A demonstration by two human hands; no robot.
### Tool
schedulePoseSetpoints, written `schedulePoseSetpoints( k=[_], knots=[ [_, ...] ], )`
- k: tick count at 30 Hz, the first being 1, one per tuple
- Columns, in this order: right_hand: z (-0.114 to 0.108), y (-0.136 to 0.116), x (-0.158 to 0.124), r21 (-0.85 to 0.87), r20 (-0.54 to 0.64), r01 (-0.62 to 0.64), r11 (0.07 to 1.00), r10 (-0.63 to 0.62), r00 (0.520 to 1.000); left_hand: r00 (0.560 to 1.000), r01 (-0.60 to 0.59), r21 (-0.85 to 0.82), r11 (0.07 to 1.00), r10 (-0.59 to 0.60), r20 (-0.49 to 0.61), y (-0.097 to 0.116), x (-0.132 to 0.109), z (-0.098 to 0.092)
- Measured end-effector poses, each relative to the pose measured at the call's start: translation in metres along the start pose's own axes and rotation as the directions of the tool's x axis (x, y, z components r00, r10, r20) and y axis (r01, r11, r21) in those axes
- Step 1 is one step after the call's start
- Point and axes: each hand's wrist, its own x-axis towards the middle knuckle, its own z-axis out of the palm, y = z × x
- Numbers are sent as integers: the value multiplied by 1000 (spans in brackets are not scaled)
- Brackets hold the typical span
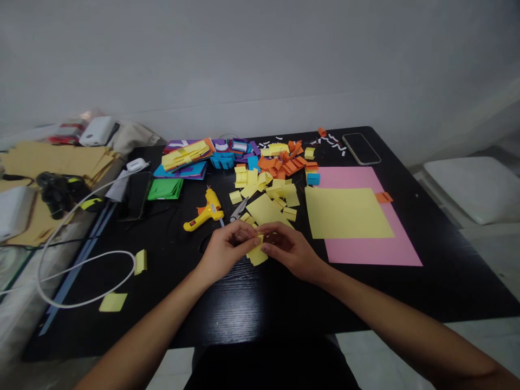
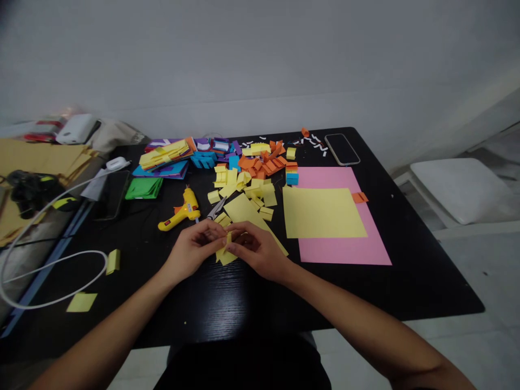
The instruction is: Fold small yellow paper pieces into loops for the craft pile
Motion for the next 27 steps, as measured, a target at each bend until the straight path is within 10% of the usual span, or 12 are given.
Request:
schedulePoseSetpoints(
  k=[27],
  knots=[
    [-7,4,-1,-262,-52,142,955,-161,986,983,-185,219,958,176,60,-3,-5,-7]
  ],
)
